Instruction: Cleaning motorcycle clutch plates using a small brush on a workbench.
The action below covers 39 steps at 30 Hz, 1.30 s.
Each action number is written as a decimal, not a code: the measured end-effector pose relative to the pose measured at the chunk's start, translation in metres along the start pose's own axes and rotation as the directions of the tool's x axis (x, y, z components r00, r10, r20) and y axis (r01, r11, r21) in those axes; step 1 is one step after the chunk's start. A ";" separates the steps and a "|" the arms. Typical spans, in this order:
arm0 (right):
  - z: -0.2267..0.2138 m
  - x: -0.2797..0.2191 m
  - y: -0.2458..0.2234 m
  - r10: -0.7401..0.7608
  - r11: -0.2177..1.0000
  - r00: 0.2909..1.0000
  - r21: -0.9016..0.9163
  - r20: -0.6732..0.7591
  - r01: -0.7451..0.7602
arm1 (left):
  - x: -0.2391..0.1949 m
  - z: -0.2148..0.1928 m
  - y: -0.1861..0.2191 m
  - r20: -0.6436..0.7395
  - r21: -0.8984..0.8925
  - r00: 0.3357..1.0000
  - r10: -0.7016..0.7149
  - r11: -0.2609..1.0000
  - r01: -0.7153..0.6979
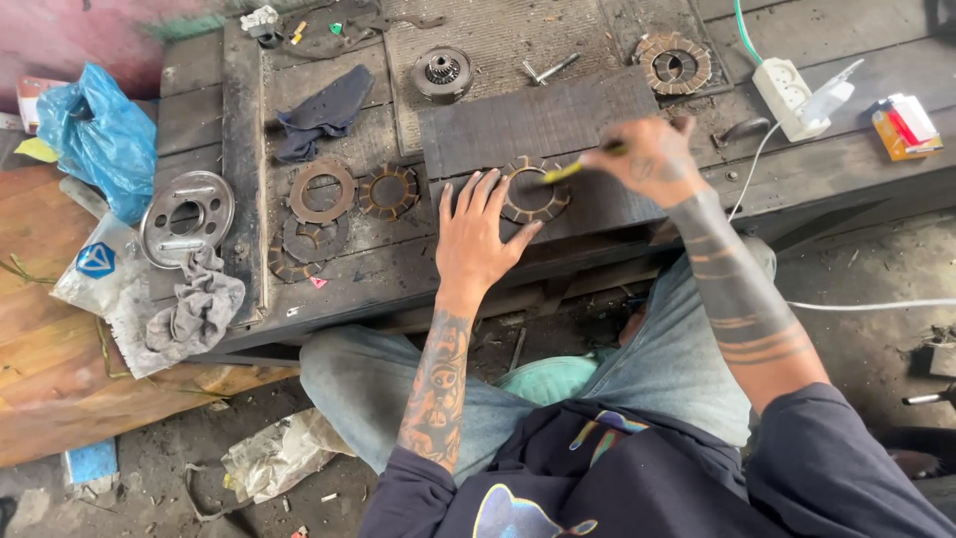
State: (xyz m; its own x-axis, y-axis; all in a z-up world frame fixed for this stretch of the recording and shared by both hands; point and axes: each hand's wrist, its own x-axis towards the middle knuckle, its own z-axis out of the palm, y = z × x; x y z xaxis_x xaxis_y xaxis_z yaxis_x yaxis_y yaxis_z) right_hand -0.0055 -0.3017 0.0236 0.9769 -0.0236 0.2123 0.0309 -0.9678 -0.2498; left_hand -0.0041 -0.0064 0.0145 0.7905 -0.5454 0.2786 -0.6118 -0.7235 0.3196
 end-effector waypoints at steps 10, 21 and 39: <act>0.038 0.009 0.047 0.065 0.981 0.984 -0.168 -0.165 -0.093 | -0.001 0.000 -0.003 -0.026 -0.106 1.000 0.006 0.994 -0.008; -0.017 -0.007 -0.012 -0.017 0.997 0.984 -0.083 -0.175 0.002 | -0.008 0.031 -0.020 -0.158 -0.024 0.984 0.078 0.996 -0.082; -0.006 -0.014 -0.009 0.151 0.973 0.986 0.166 0.067 -0.160 | 0.013 0.063 0.058 0.002 0.073 0.977 0.213 0.974 -0.213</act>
State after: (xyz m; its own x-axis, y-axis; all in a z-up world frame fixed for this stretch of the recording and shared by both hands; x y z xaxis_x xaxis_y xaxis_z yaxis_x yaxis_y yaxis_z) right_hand -0.0204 -0.2946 0.0282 0.9824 -0.1522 0.1080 -0.0913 -0.8966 -0.4334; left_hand -0.0278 -0.0819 -0.0209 0.6418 -0.6882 0.3383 -0.7625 -0.6198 0.1855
